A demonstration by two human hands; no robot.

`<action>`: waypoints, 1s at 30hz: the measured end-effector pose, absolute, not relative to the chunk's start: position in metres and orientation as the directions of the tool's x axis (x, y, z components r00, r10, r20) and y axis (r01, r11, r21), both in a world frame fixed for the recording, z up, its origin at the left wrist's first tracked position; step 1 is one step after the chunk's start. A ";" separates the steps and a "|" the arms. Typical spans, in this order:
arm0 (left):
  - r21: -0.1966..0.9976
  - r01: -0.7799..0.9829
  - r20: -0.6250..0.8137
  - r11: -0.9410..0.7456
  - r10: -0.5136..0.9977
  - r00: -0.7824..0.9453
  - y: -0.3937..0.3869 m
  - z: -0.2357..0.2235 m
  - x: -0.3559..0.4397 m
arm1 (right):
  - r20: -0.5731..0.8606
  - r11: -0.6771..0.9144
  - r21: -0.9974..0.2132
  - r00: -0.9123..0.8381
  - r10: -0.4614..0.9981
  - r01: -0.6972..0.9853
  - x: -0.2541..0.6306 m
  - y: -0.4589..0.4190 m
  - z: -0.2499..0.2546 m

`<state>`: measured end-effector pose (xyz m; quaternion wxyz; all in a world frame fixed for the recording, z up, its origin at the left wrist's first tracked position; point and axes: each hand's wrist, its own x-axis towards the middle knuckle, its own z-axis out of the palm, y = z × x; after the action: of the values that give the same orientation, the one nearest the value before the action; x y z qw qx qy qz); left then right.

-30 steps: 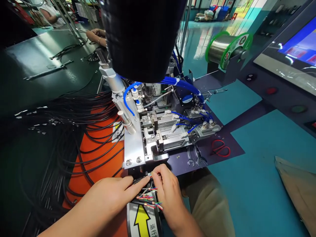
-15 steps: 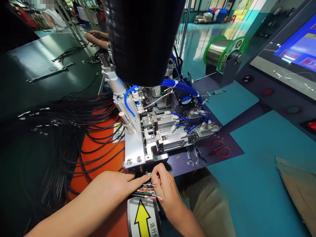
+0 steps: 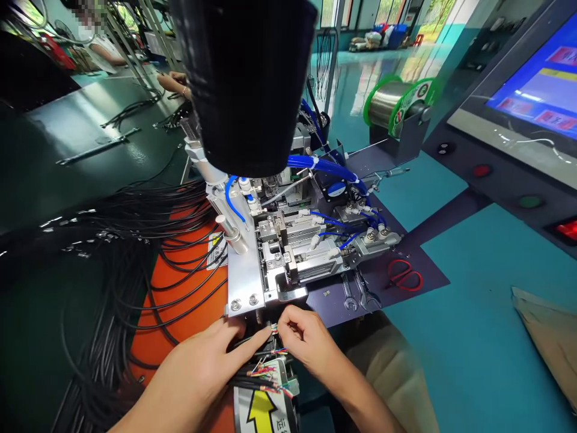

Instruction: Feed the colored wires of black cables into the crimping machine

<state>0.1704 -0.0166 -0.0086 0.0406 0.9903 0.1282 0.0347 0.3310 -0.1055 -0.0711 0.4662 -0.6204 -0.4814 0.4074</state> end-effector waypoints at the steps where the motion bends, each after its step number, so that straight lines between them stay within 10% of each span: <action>1: 0.113 0.267 0.110 -0.957 0.279 0.954 -0.018 -0.012 0.164 | -0.090 -0.127 -0.975 0.196 0.976 0.180 0.332 -0.106 -0.071; 11: 0.333 0.212 0.226 -0.919 0.296 0.928 -0.015 -0.016 0.144 | -0.162 -0.177 -0.982 0.190 0.968 0.065 0.329 -0.109 -0.074; 30: 0.261 0.201 0.262 -0.944 0.270 0.927 -0.011 -0.013 0.152 | -0.239 -0.280 -0.958 0.368 0.899 0.062 0.320 -0.103 -0.061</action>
<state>0.1515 -0.0111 -0.0131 0.1157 0.9746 0.1208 0.1486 0.3201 -0.1033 -0.0609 0.4819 -0.6722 -0.3573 0.4339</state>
